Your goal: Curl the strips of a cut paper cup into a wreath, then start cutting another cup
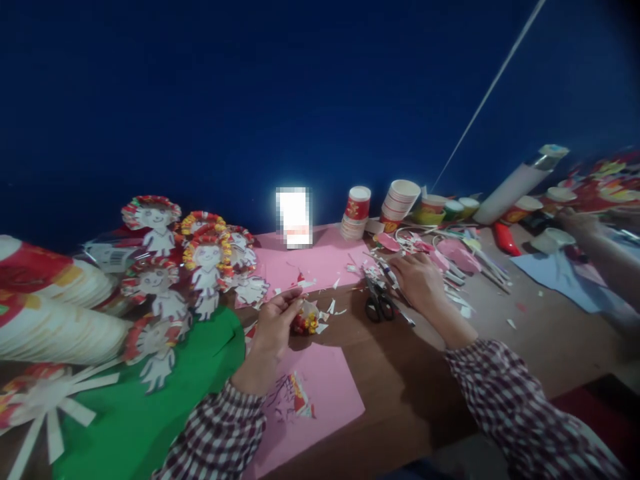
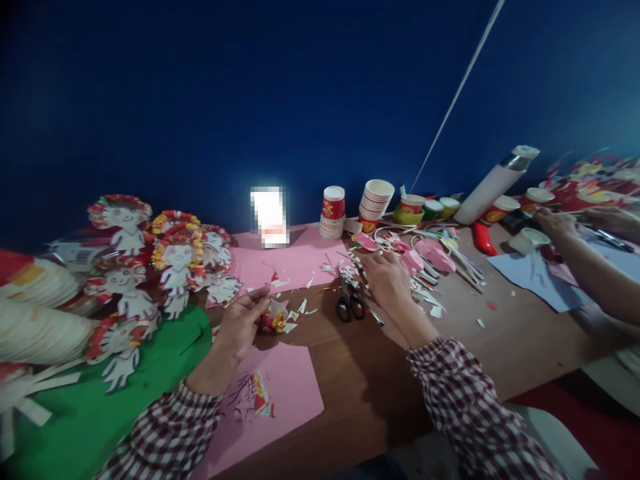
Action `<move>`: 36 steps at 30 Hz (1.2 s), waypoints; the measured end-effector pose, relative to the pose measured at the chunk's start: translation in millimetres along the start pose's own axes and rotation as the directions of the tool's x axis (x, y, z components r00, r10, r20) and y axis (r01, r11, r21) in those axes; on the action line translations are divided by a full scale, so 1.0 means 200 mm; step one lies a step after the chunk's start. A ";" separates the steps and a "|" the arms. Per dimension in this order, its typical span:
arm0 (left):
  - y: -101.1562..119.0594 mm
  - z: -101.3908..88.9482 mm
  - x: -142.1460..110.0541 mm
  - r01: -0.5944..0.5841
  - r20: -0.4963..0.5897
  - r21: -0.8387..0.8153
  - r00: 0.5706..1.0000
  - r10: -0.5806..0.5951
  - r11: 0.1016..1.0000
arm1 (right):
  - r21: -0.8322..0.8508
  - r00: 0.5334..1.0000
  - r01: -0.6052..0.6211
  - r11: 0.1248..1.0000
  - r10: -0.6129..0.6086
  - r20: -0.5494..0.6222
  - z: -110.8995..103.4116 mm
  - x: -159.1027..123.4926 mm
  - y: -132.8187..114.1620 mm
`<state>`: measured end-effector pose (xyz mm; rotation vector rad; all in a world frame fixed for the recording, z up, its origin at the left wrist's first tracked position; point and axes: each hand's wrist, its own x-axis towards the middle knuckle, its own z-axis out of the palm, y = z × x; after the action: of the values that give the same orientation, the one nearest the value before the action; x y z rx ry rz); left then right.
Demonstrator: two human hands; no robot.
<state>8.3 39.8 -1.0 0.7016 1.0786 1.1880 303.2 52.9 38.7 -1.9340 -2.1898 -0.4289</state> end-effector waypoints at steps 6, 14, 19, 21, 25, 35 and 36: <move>0.01 0.01 -0.01 -0.072 0.014 0.041 0.997 0.072 0.997 | 0.002 0.999 -0.028 1.000 0.028 0.040 0.04 0.02 0.03; 0.04 0.05 -0.03 -0.088 0.090 0.077 0.993 0.081 0.993 | 0.634 0.992 0.086 0.768 -0.125 0.017 -0.01 -0.03 -0.30; 0.09 0.09 -0.06 -0.098 0.143 0.112 0.986 0.082 0.989 | 0.939 0.953 -0.011 0.344 -0.280 0.114 -0.07 -0.07 -0.58; 0.09 0.08 -0.06 -0.131 0.169 0.120 0.979 0.110 0.984 | 0.973 0.931 -0.044 0.225 -0.345 0.122 -0.09 -0.07 -0.63; 0.08 0.06 -0.05 -0.224 0.186 0.178 0.964 0.190 0.958 | 0.962 0.933 -0.056 0.266 -0.330 0.145 -0.10 -0.06 -0.66; 0.06 0.05 -0.03 -0.299 0.222 0.277 0.945 0.242 0.913 | 0.974 0.935 -0.038 0.222 -0.335 0.113 0.00 -0.07 -0.68; 0.06 0.06 -0.03 -0.309 0.229 0.282 0.941 0.249 0.908 | 0.977 0.933 -0.044 0.207 -0.341 0.114 0.01 -0.07 -0.68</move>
<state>14.7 38.7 15.4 1.2296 1.0397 1.1722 170.1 25.3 20.4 -1.0058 -1.8924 1.1419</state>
